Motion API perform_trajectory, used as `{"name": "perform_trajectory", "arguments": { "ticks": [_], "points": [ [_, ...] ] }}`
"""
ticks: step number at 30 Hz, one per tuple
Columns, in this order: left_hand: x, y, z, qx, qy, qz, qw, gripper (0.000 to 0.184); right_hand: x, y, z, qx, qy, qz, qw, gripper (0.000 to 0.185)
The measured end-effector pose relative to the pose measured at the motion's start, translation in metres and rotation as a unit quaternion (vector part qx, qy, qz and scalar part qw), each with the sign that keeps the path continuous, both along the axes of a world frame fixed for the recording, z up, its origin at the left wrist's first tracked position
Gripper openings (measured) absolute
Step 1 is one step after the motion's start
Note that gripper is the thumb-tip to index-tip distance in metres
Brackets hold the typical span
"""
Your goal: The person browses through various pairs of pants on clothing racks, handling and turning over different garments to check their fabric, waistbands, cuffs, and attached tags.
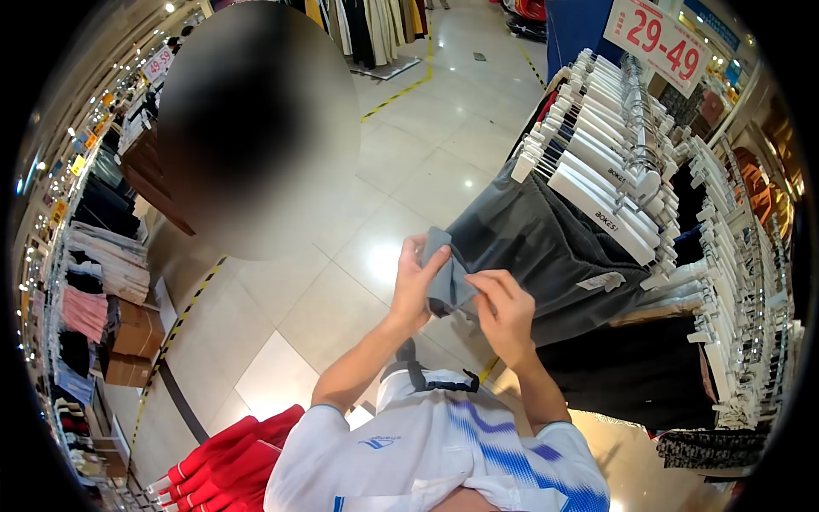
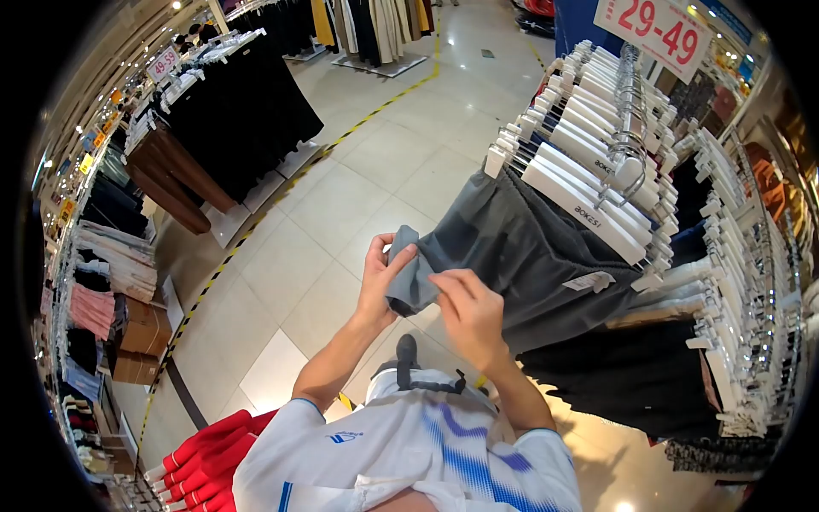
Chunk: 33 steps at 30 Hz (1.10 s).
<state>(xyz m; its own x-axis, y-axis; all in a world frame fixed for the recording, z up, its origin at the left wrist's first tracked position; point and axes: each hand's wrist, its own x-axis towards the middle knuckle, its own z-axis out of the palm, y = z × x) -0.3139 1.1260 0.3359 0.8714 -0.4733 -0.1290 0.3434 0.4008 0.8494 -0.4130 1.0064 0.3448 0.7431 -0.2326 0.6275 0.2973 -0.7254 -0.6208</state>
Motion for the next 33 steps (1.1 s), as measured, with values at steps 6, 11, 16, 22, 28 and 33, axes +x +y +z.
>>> {"name": "perform_trajectory", "arguments": {
  "ticks": [6,11,16,22,28,33],
  "points": [
    [0.001,-0.002,-0.015,-0.071,-0.068,-0.052,0.994,0.047,0.013,-0.015,-0.001,0.167,0.077,0.008,0.983,0.006],
    [-0.003,0.000,-0.015,0.034,-0.223,-0.085,0.970,0.025,0.023,-0.004,0.003,0.160,0.040,0.065,0.984,0.017],
    [0.008,0.010,-0.010,-0.007,-0.099,-0.062,0.993,0.014,0.023,-0.020,-0.005,0.334,0.123,0.144,0.923,0.016],
    [0.050,0.029,0.006,-0.074,-0.034,-0.037,0.996,0.014,0.018,-0.059,0.008,0.645,0.064,0.169,0.743,0.020],
    [0.070,0.034,0.018,-0.061,-0.033,-0.093,0.993,0.014,0.005,-0.083,0.013,0.655,0.110,0.258,0.702,0.023],
    [0.076,0.031,0.014,-0.072,-0.044,-0.111,0.990,0.016,0.000,-0.084,0.009,0.659,0.119,0.223,0.709,0.022]
  ]
}}
